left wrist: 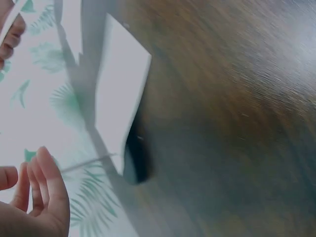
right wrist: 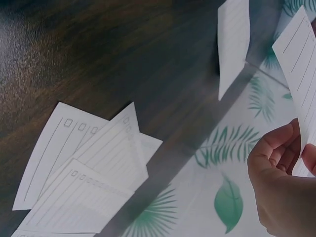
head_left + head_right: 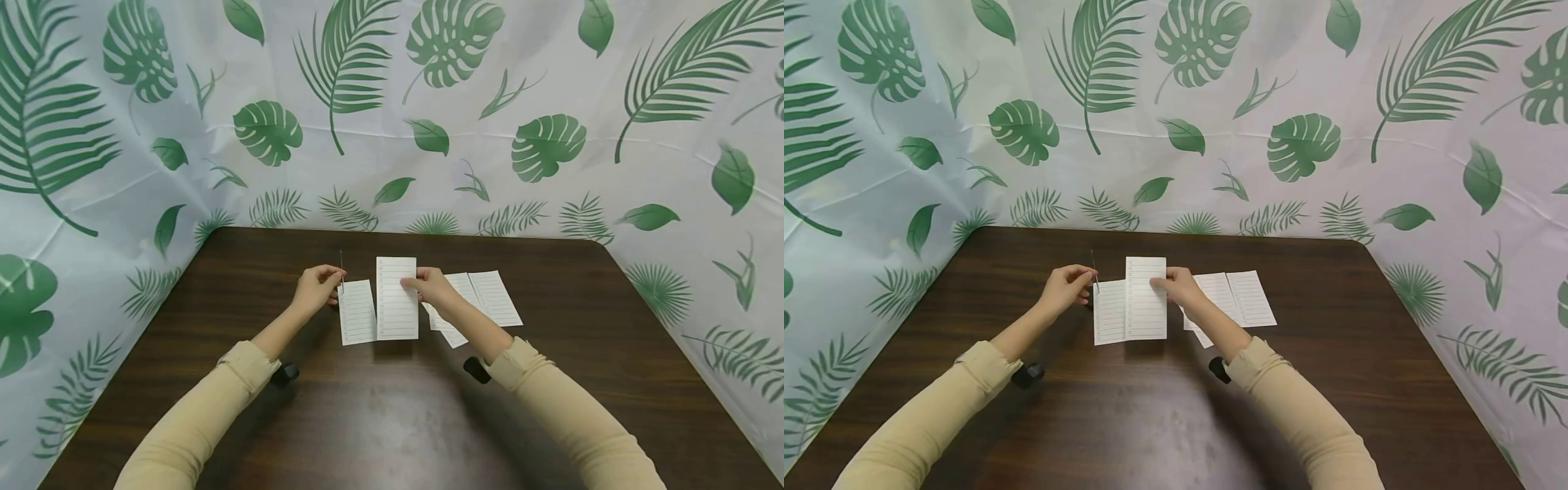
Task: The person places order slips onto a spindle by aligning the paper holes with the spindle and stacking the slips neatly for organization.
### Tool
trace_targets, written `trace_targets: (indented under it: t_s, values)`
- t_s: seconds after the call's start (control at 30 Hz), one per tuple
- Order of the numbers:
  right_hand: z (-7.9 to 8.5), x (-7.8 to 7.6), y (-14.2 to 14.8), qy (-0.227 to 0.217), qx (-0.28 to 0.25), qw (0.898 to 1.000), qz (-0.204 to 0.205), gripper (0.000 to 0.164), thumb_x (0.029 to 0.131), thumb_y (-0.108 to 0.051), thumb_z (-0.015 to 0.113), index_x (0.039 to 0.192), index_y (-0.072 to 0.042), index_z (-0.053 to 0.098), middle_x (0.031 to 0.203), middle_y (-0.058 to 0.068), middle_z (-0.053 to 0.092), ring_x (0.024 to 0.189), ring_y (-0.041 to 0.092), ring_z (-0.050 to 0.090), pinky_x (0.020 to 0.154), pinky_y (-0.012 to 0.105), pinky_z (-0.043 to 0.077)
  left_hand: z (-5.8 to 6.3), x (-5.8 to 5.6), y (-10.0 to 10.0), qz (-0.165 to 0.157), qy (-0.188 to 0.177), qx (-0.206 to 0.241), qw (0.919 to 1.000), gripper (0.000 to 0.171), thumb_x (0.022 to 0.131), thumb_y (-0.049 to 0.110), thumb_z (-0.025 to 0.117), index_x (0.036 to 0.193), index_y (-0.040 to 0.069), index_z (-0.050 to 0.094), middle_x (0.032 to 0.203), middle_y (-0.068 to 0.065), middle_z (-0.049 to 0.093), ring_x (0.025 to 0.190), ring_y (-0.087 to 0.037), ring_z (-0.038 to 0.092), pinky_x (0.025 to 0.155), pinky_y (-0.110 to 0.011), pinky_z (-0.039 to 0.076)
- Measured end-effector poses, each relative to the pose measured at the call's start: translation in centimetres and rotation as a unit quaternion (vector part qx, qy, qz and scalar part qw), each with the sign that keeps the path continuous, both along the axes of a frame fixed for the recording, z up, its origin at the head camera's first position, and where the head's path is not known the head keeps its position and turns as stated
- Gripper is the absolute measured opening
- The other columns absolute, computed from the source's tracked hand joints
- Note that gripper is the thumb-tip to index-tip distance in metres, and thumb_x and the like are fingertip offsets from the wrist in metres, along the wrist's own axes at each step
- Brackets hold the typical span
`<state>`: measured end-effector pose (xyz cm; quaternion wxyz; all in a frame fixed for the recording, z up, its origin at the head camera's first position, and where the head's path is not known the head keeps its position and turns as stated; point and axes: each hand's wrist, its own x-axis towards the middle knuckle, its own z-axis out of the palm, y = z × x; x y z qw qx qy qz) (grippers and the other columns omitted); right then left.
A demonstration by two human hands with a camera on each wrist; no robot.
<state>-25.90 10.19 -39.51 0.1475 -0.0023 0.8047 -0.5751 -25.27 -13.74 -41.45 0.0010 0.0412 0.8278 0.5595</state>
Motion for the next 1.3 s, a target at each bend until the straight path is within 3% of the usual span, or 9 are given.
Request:
trace_targets:
  t_s: [0.13,0.27,0.43,0.57,0.7,0.83,1.1,1.3]
  values:
    - [0.3,0.9,-0.3,0.013,-0.006,1.0,0.008,0.029,0.093,-0.01,0.055,0.115,0.009,0.058,0.077,-0.002,0.062,0.064,0.008,0.05,0.059,0.024,0.043,1.0,0.8,0.7,-0.049,-0.004,0.026,0.9985,0.03,0.098,0.015,0.05,0.113,-0.008,0.062,0.091,-0.023,0.061,0.064,-0.015,0.059,0.063,-0.036,0.061]
    - [0.7,1.8,-0.6,0.022,-0.004,1.0,0.018,0.029,0.093,-0.011,0.056,0.115,0.008,0.059,0.078,0.0,0.064,0.06,0.008,0.048,0.057,0.024,0.041,1.3,1.7,1.7,-0.091,-0.011,0.047,0.9947,0.038,0.098,0.027,0.052,0.11,-0.007,0.064,0.092,-0.024,0.061,0.067,-0.019,0.061,0.061,-0.032,0.06]
    - [1.2,2.7,-0.9,0.03,-0.01,0.999,0.03,0.03,0.093,-0.01,0.056,0.116,0.008,0.059,0.078,0.0,0.066,0.061,0.007,0.05,0.057,0.021,0.042,1.3,2.6,2.8,-0.109,0.001,0.061,0.9922,0.038,0.093,0.032,0.06,0.101,-0.005,0.066,0.083,-0.014,0.064,0.065,-0.016,0.062,0.058,-0.031,0.06]
    - [1.2,2.9,-1.0,0.038,-0.006,0.999,0.036,0.03,0.093,-0.01,0.056,0.116,0.009,0.059,0.072,-0.004,0.063,0.062,0.007,0.051,0.062,0.024,0.046,1.4,2.7,3.6,-0.089,-0.003,0.044,0.9951,0.027,0.091,0.019,0.063,0.097,-0.007,0.065,0.082,-0.014,0.064,0.063,-0.013,0.061,0.058,-0.032,0.06]
    - [1.0,2.9,-0.9,0.043,-0.003,0.999,0.033,0.03,0.093,-0.01,0.056,0.116,0.009,0.058,0.075,0.001,0.065,0.062,0.007,0.051,0.063,0.025,0.046,1.5,2.6,4.2,-0.066,-0.006,0.037,0.9971,0.021,0.09,0.012,0.064,0.093,-0.009,0.064,0.078,-0.013,0.064,0.06,-0.011,0.059,0.054,-0.028,0.058]
    - [0.9,2.8,-0.8,0.049,0.005,0.998,0.03,0.031,0.093,-0.013,0.056,0.115,0.009,0.059,0.085,0.009,0.069,0.066,0.005,0.054,0.063,0.023,0.048,1.8,2.6,4.4,-0.055,-0.006,0.045,0.9975,0.02,0.09,0.01,0.064,0.092,-0.01,0.063,0.073,-0.008,0.062,0.057,-0.008,0.057,0.052,-0.024,0.057]
    - [0.5,3.1,-0.1,0.035,0.014,0.998,0.052,0.021,0.093,-0.013,0.057,0.102,0.006,0.06,0.07,-0.005,0.059,0.066,0.012,0.052,0.063,0.024,0.049,2.4,2.4,4.0,-0.022,-0.024,0.077,0.9965,0.022,0.089,0.01,0.063,0.095,-0.011,0.062,0.069,-0.001,0.062,0.055,-0.007,0.056,0.052,-0.021,0.056]
    - [0.4,3.4,-0.1,0.046,0.011,0.996,0.077,0.023,0.094,-0.012,0.056,0.103,0.009,0.06,0.076,0.001,0.063,0.067,0.012,0.054,0.066,0.027,0.053,3.2,1.9,3.2,0.002,-0.01,0.087,0.9962,0.021,0.089,0.01,0.064,0.094,-0.01,0.063,0.067,0.003,0.063,0.053,-0.005,0.056,0.051,-0.02,0.055]
